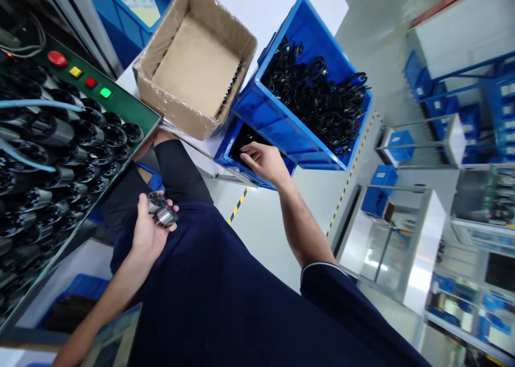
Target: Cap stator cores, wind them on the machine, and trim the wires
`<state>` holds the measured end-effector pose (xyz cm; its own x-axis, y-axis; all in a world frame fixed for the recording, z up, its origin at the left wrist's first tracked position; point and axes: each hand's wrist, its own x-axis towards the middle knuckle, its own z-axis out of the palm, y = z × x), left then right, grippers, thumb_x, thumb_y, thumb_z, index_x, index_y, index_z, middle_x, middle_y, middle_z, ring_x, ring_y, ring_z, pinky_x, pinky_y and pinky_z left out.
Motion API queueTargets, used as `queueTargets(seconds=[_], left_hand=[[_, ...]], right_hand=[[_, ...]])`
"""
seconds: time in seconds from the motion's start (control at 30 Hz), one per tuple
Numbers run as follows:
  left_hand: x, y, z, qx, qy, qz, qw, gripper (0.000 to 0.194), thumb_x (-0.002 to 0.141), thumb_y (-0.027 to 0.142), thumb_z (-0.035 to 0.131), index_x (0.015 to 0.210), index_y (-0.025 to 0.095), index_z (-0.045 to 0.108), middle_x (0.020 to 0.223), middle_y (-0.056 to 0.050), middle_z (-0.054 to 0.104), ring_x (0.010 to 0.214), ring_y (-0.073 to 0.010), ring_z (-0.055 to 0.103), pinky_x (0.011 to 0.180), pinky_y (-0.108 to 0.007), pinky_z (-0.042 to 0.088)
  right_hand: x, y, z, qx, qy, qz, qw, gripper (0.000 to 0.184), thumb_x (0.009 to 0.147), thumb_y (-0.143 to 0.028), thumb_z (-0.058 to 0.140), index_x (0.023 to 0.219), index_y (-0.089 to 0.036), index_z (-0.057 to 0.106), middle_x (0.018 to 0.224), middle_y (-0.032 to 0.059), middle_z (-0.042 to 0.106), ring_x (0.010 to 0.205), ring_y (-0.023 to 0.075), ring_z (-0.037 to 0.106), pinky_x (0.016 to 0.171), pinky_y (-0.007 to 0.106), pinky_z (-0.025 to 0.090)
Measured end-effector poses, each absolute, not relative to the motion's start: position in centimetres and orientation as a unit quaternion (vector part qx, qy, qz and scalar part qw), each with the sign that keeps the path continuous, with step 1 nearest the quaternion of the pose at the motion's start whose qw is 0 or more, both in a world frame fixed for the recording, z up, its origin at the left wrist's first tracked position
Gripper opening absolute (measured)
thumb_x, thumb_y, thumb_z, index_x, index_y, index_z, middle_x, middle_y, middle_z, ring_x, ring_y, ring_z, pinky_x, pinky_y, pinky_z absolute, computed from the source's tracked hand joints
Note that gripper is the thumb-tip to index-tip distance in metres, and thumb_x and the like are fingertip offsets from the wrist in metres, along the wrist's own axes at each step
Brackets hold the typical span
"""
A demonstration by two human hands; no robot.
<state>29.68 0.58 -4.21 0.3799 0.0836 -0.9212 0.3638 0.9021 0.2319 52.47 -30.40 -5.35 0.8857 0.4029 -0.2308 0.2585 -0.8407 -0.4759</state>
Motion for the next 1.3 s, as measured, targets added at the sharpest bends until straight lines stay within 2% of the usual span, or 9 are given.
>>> queueTargets(seconds=[0.13,0.27,0.4,0.6,0.77,0.93,1.07,1.13,1.3], left_hand=[[29.3,1.4,-5.4,0.163,0.529,-0.092,0.828,0.048,0.130,0.053,0.033,0.119,0.021,0.068,0.085,-0.002,0.066,0.056,-0.0137,0.068,0.032,-0.016,0.029],[28.4,2.2,-6.5,0.219,0.456,-0.094,0.858,0.032,0.112,0.048,0.065,0.127,0.021,0.071,0.092,-0.004,0.071,0.071,-0.0237,0.081,0.034,-0.022,0.045],[27.7,2.1,-7.0,0.241,0.360,-0.102,0.896,0.045,0.093,0.055,0.084,0.120,0.022,0.072,0.083,-0.001,0.066,0.073,-0.0260,0.077,0.038,-0.029,0.057],[27.6,0.6,-7.5,0.298,0.380,-0.088,0.871,0.061,0.093,0.072,0.087,0.124,0.022,0.069,0.082,0.000,0.070,0.064,-0.0234,0.073,0.038,-0.028,0.052],[27.7,1.0,-8.0,0.322,0.392,-0.076,0.859,0.056,0.090,0.066,0.088,0.117,0.021,0.069,0.093,-0.005,0.075,0.076,-0.0245,0.076,0.040,-0.027,0.053],[27.5,1.4,-8.2,0.370,0.354,-0.091,0.854,0.061,0.095,0.073,0.087,0.119,0.020,0.069,0.097,-0.005,0.074,0.073,-0.0224,0.075,0.038,-0.025,0.048],[27.3,1.0,-7.9,0.438,0.323,-0.033,0.838,0.068,0.088,0.061,0.106,0.131,0.024,0.067,0.117,-0.006,0.082,0.078,-0.0168,0.079,0.053,-0.023,0.058],[27.1,0.9,-7.8,0.431,0.300,-0.020,0.851,0.065,0.089,0.056,0.106,0.130,0.024,0.067,0.120,-0.006,0.084,0.077,-0.0156,0.080,0.061,-0.023,0.061],[27.1,1.0,-7.6,0.367,0.288,-0.050,0.883,0.063,0.098,0.075,0.092,0.122,0.025,0.062,0.100,-0.006,0.087,0.069,-0.0202,0.079,0.057,-0.027,0.059]], right_hand=[[54.0,-30.3,-10.9,-0.951,-0.121,0.234,0.163,0.071,0.107,-0.055,0.084,0.165,-0.015,0.074,0.163,0.0249,0.074,0.126,0.0357,0.083,0.121,0.053,0.067],[55.6,-29.2,-13.2,-0.951,-0.122,0.261,0.114,0.077,0.106,-0.062,0.085,0.169,-0.021,0.069,0.167,0.0214,0.070,0.144,0.0390,0.076,0.130,0.054,0.062],[55.8,-28.2,-13.7,-0.956,-0.105,0.270,0.039,0.065,0.103,-0.061,0.088,0.154,-0.023,0.075,0.160,0.0221,0.072,0.138,0.0441,0.078,0.121,0.057,0.065],[55.3,-28.9,-13.3,-0.952,-0.110,0.282,-0.041,0.043,0.107,-0.038,0.079,0.150,-0.029,0.077,0.159,0.0163,0.076,0.136,0.0413,0.079,0.114,0.051,0.065],[54.6,-30.3,-12.7,-0.948,-0.129,0.283,-0.064,0.050,0.109,-0.037,0.079,0.158,-0.031,0.076,0.160,0.0155,0.076,0.135,0.0395,0.080,0.110,0.047,0.064],[54.7,-31.4,-12.9,-0.953,-0.120,0.268,-0.079,0.066,0.102,-0.031,0.083,0.166,-0.029,0.070,0.169,0.0191,0.070,0.131,0.0404,0.081,0.107,0.047,0.066],[54.6,-32.4,-13.5,-0.955,-0.100,0.268,-0.074,0.063,0.105,-0.045,0.081,0.162,-0.020,0.072,0.159,0.0257,0.076,0.128,0.0454,0.081,0.109,0.054,0.067],[54.5,-33.1,-13.8,-0.955,-0.094,0.274,-0.066,0.059,0.107,-0.056,0.078,0.152,-0.017,0.078,0.158,0.0283,0.074,0.122,0.0455,0.082,0.107,0.057,0.068],[54.3,-34.7,-14.1,-0.956,-0.111,0.271,-0.014,0.058,0.108,-0.066,0.073,0.138,-0.018,0.085,0.158,0.0262,0.073,0.120,0.0423,0.080,0.115,0.057,0.065]])
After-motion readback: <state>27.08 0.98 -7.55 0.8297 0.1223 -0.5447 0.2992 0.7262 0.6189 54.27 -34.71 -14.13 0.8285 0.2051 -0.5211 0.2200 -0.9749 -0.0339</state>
